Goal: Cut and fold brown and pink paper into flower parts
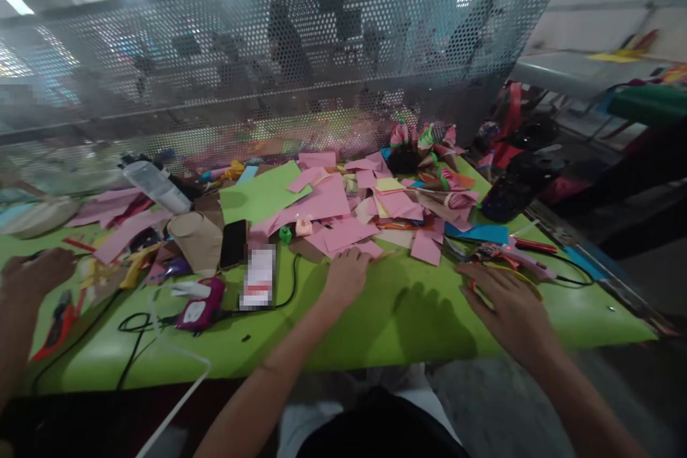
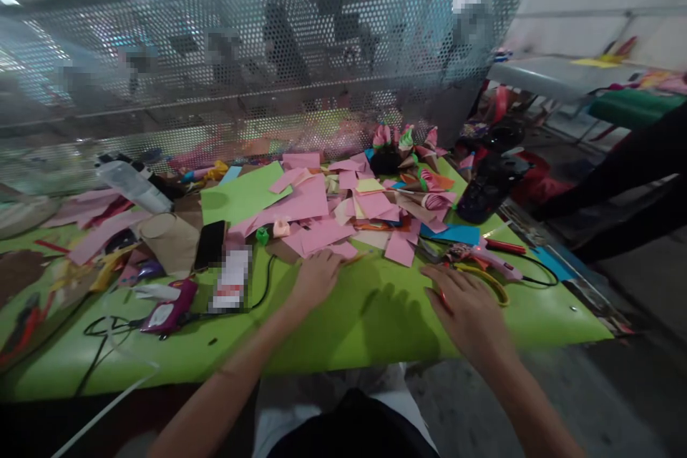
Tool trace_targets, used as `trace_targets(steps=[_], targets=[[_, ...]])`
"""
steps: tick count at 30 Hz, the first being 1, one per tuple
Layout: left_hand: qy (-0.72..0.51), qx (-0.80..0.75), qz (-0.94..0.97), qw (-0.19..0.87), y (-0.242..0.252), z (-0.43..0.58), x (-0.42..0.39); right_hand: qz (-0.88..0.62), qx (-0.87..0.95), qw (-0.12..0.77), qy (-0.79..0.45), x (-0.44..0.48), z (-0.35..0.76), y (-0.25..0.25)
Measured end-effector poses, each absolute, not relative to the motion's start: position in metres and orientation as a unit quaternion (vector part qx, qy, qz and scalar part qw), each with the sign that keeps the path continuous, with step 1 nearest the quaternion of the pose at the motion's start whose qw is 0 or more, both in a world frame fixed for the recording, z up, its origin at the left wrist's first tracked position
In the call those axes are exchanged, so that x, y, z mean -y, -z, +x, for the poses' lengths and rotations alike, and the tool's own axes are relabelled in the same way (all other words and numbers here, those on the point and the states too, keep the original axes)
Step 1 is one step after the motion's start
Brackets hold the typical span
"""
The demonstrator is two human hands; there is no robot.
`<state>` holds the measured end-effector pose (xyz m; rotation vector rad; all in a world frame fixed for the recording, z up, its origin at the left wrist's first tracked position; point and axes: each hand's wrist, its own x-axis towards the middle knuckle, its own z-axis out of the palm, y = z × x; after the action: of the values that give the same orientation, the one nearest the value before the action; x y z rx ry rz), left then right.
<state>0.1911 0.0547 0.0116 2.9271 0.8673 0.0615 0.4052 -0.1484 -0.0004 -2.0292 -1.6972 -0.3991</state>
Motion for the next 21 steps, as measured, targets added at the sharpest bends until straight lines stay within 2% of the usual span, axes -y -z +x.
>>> trace_targets(steps=[4,9,17,21], targets=[[-0.026,-0.227,0.972,0.058,-0.012,0.193,-0.042,-0.682,0.696,0.211,0.077,0.098,0.369,-0.006],[-0.034,-0.222,0.972,0.073,-0.012,0.182,-0.048,-0.701,0.705,0.102,0.032,0.064,0.348,0.000],[-0.060,-0.344,0.935,0.052,-0.006,0.159,-0.092,-0.788,0.601,0.054,0.122,0.062,0.389,0.000],[-0.057,-0.362,0.929,0.046,-0.003,0.157,-0.096,-0.795,0.583,0.087,0.141,0.055,0.390,0.000]])
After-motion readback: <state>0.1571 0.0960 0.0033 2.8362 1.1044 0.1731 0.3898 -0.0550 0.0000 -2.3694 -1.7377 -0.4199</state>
